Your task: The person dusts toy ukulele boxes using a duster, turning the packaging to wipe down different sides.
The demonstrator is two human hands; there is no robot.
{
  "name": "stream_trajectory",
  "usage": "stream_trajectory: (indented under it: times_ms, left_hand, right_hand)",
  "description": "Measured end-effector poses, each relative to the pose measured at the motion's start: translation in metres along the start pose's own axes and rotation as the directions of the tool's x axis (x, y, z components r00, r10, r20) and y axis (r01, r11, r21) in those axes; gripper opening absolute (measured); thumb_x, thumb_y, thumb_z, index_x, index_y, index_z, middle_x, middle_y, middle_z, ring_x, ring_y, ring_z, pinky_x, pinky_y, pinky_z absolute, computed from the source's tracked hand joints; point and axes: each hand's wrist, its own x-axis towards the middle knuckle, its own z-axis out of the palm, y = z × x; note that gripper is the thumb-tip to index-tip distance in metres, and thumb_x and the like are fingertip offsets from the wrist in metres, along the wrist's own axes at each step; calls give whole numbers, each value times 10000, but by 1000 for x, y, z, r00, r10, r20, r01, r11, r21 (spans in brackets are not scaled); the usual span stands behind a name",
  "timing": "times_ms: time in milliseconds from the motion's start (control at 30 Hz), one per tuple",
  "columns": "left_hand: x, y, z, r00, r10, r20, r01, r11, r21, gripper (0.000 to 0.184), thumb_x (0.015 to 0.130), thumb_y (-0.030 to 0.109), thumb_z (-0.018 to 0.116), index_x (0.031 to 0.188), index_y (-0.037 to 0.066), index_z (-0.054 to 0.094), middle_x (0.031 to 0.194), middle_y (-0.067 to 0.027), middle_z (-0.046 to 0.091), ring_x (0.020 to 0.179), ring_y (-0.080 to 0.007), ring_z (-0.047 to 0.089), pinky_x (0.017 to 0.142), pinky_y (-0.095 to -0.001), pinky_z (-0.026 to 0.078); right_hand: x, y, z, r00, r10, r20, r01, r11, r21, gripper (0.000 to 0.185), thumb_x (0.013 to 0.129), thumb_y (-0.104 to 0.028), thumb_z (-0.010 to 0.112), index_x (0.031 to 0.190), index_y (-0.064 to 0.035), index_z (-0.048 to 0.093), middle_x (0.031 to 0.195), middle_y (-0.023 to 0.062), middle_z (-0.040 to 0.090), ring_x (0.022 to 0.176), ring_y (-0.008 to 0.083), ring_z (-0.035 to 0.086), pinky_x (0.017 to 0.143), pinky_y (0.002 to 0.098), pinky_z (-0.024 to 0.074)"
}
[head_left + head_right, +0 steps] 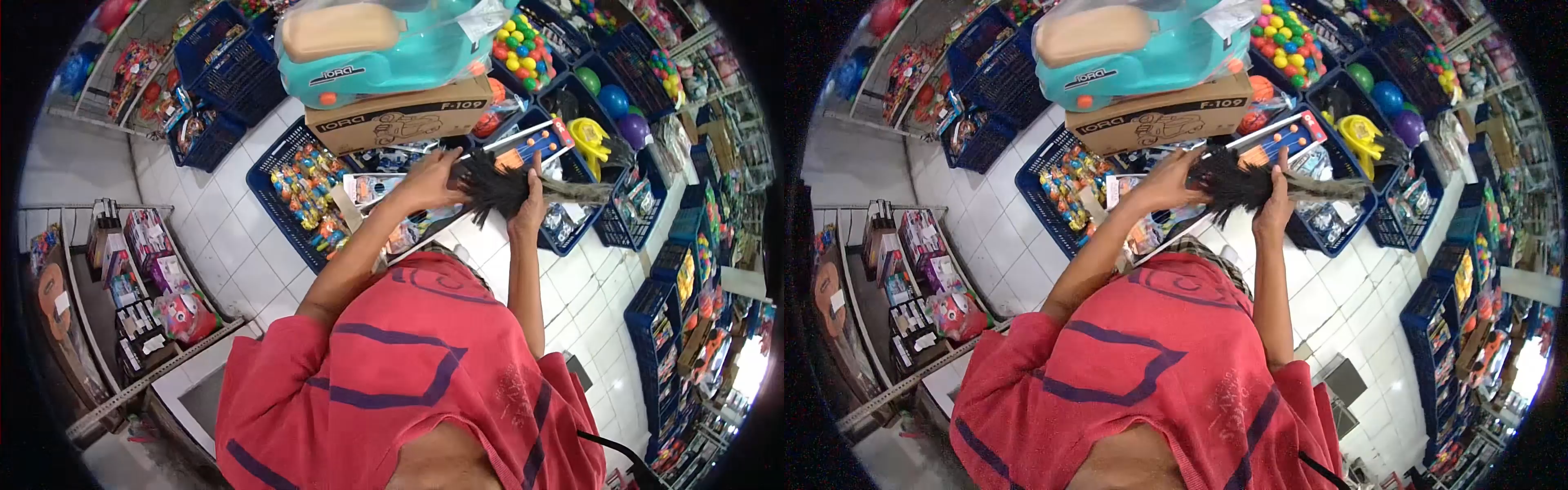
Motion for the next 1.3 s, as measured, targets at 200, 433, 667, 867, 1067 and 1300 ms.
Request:
stream_trajectory:
  times_ms: [200,433,667,867,1067,1300]
  left_hand:
    - [55,37,-17,978,146,146,-65,888,-455,703,658,89,683,1269,12,345,1179,-140,492,1067,-191,462,906,-291,359]
    - [50,64,-6,990,-99,-100,-1,709,-706,614,681,-42,630,1237,8,374,1117,-97,516,1010,-165,489,875,-264,385]
    - [47,45,9,837,-152,-526,-252,746,-617,530,625,-39,655,1112,-29,446,1018,-95,552,901,-158,530,789,-258,421]
    - [33,40,-10,657,-245,-712,-275,802,-530,433,684,32,663,1060,-36,459,949,-122,574,860,-152,549,765,-273,434]
    - [6,37,-22,554,-300,-776,-190,863,-469,532,713,248,707,1066,-60,454,897,-111,587,822,-150,550,739,-280,442]
    - [-27,33,-22,394,-321,-861,-107,914,-390,562,682,236,718,1106,-18,450,904,-129,605,847,-175,576,759,-307,444]
  right_hand:
    - [45,-54,-12,969,54,241,-14,986,-163,452,840,-186,435,1274,-65,396,1306,85,355,1158,183,367,966,294,276]
    - [64,-92,22,885,63,462,100,942,-320,397,842,-258,444,1162,-37,526,1220,104,436,1148,191,357,995,306,212]
    - [69,-117,51,768,-52,638,530,610,-589,416,889,-387,403,1120,-82,568,1140,149,478,1093,206,392,936,322,275]
    - [57,-131,75,794,-101,600,515,637,-574,356,815,-307,586,904,38,577,824,89,577,773,174,515,725,299,405]
    - [34,-159,127,523,-488,699,839,437,-323,218,748,-151,673,808,38,584,753,65,579,674,138,531,637,256,420]
    - [23,-119,163,375,-275,886,857,468,-217,178,773,-160,625,849,-1,597,780,105,595,677,195,550,653,280,430]
